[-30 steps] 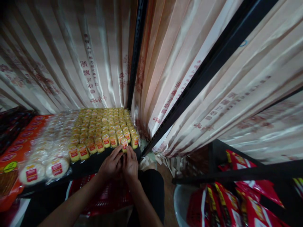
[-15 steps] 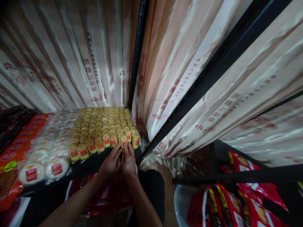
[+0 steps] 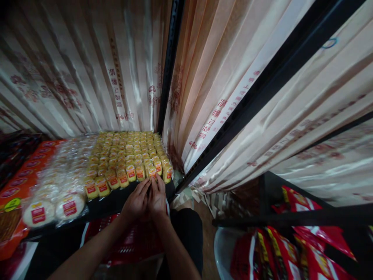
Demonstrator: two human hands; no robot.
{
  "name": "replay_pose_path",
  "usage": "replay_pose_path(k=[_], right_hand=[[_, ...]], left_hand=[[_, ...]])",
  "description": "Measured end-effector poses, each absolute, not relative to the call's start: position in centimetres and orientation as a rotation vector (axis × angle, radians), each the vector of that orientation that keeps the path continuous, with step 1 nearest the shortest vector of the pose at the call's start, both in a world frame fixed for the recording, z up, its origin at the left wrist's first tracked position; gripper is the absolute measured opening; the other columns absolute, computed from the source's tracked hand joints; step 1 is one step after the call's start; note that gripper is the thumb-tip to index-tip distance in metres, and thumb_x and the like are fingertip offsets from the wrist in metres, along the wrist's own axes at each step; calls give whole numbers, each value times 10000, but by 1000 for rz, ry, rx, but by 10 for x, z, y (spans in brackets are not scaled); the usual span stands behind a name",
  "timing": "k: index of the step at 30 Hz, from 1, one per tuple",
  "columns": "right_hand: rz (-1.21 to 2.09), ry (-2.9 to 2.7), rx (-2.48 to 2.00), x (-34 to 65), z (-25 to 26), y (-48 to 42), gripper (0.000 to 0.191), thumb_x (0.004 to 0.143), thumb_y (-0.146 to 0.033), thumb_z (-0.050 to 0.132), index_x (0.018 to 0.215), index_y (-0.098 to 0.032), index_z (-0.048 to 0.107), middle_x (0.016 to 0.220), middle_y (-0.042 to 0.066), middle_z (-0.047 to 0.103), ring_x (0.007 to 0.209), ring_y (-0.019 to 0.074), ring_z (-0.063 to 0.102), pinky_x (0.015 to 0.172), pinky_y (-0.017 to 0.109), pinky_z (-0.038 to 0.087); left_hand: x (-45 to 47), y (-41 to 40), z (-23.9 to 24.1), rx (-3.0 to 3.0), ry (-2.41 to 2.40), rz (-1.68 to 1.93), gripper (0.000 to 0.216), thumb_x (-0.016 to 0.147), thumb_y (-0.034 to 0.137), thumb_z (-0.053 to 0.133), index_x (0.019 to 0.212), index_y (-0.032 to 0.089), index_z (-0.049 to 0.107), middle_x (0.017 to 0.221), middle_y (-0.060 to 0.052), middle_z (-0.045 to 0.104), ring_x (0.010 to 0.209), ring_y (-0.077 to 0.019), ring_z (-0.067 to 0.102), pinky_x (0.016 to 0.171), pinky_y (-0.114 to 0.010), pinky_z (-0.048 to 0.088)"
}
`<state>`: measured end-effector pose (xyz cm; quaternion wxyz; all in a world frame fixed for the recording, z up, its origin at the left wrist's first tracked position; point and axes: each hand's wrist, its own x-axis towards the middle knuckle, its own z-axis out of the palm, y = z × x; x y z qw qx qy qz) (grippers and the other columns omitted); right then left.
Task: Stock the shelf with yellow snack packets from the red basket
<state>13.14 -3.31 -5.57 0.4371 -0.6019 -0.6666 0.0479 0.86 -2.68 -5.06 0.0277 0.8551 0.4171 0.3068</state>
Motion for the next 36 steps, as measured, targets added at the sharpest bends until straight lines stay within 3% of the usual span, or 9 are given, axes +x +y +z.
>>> replay_pose_path(k=[8,22,26,31,36], right_hand=[[111,-1683,-1473,133,-56,-38,429,895,-149,373,1304,-192,494,1380,124,427,1285,220,392,1020,421,415],[80,-1660,-1526,134,-35,-36,378,915,-198,361,1248,-153,534,1315,146,491,1221,232,448,988,442,429],[47,-1623,-1440,132,-32,-44,352,920,-187,354,1218,-145,535,1212,142,569,1148,215,507,958,431,450],[126,-1564,-1374,128,-36,-75,281,915,-209,379,1101,-151,581,948,104,663,912,181,619,815,339,521],[354,-1638,-1558,120,-61,-111,273,902,-230,382,976,-187,641,889,59,706,817,166,668,747,278,532]], left_hand=[[10,-28,-48,2634,1296,942,448,849,147,360,1269,45,474,1309,-194,500,1242,-239,454,1014,-384,444],[7,-27,-51,2592,1290,917,456,788,114,394,1231,66,488,1280,-179,495,1194,-251,477,989,-404,461],[6,-29,-47,2620,1222,980,405,791,115,389,1168,67,530,1204,-175,537,1138,-248,509,961,-401,479],[1,-64,-54,2572,1139,1134,325,858,174,373,1111,107,565,1068,-155,596,1044,-229,561,908,-388,503],[-17,-127,-83,2622,1017,1014,403,865,134,353,1245,116,486,1216,-159,562,1213,-226,472,944,-385,488]])
